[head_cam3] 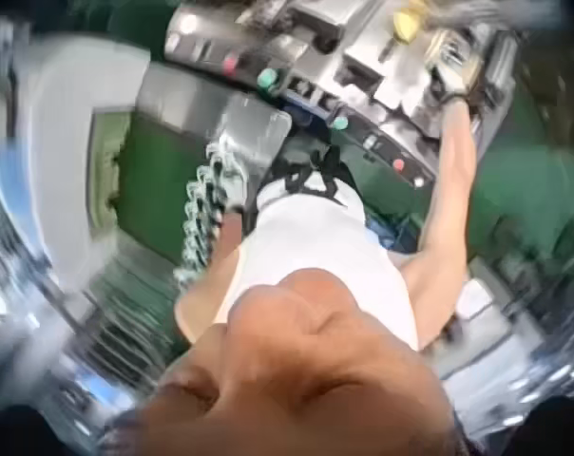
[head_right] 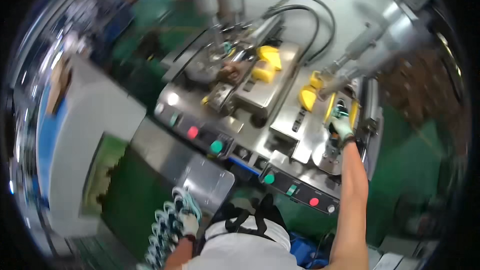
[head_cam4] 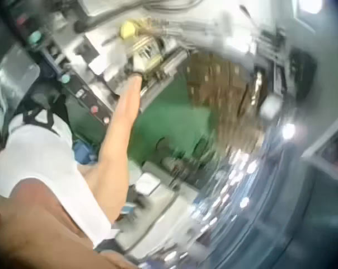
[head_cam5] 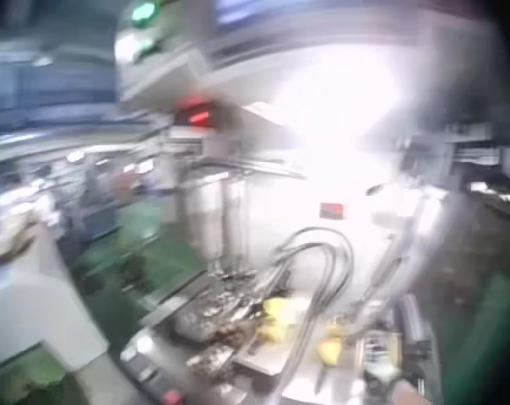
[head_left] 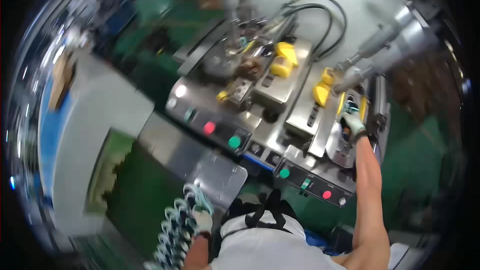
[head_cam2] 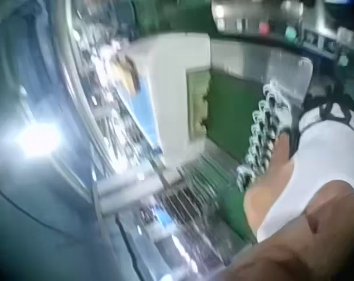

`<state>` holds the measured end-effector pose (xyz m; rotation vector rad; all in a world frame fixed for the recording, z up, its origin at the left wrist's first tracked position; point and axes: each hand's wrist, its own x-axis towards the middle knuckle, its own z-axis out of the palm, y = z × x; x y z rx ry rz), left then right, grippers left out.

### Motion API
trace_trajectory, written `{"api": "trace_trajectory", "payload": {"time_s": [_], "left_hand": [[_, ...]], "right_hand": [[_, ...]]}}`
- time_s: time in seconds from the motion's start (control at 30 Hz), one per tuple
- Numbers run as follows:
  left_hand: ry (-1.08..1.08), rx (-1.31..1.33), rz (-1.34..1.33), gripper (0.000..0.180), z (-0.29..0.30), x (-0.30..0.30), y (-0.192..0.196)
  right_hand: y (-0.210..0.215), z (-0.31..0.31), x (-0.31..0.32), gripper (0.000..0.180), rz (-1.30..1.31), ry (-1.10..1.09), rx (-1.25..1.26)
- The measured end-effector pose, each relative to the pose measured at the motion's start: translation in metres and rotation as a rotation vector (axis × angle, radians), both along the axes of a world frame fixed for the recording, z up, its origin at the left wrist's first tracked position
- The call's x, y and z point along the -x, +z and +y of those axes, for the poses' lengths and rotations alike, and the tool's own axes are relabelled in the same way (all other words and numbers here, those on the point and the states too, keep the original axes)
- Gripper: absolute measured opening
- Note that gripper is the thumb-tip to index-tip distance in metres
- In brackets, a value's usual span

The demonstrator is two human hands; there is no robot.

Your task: The person removes shoes from a conveyor belt, places them into a pressing machine, and activates it. After the process, the person removes the shoes from the machine, places them back onto the conveyor belt, and moves a floor fan.

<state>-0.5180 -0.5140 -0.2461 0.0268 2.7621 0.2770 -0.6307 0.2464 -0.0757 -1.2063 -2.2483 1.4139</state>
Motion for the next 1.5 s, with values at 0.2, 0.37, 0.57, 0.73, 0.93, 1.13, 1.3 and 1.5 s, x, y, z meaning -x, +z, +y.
{"api": "trace_trajectory", "payload": {"time_s": [0.2,0.37,0.57,0.73,0.93,1.13,1.3,1.5], "left_hand": [[0.72,-0.405,0.271,0.054,-0.009,-0.014,-0.001],[0.566,-0.629,0.305,0.058,-0.029,-0.019,0.096],[0.76,-0.665,0.308,0.08,-0.063,-0.037,0.073],[0.558,-0.632,0.247,0.086,-0.087,-0.023,0.037],[0.595,-0.791,0.305,0.078,-0.086,0.0,0.049],[0.91,-1.313,0.122,0.046,-0.116,-0.012,-0.024],[-0.081,-0.842,-0.321,0.032,-0.089,0.044,0.025],[-0.612,-0.661,-0.149,0.055,0.069,0.032,0.126]], "right_hand": [[0.095,-0.307,-0.031,0.062,0.362,0.342,-0.595],[-0.029,-0.389,-0.066,0.097,-0.495,0.98,-1.043],[-0.039,-0.439,-0.065,0.094,-0.199,1.046,-0.84],[-0.079,-0.623,-0.075,0.08,-0.227,1.133,-0.022],[-0.162,-0.728,-0.071,0.054,-0.023,0.712,0.105],[-0.129,-0.706,-0.049,0.067,-0.139,0.655,0.371],[-0.058,-0.606,-0.109,0.067,0.192,0.35,0.543],[-0.012,-0.545,-0.234,0.052,0.376,-0.185,0.536]]}}
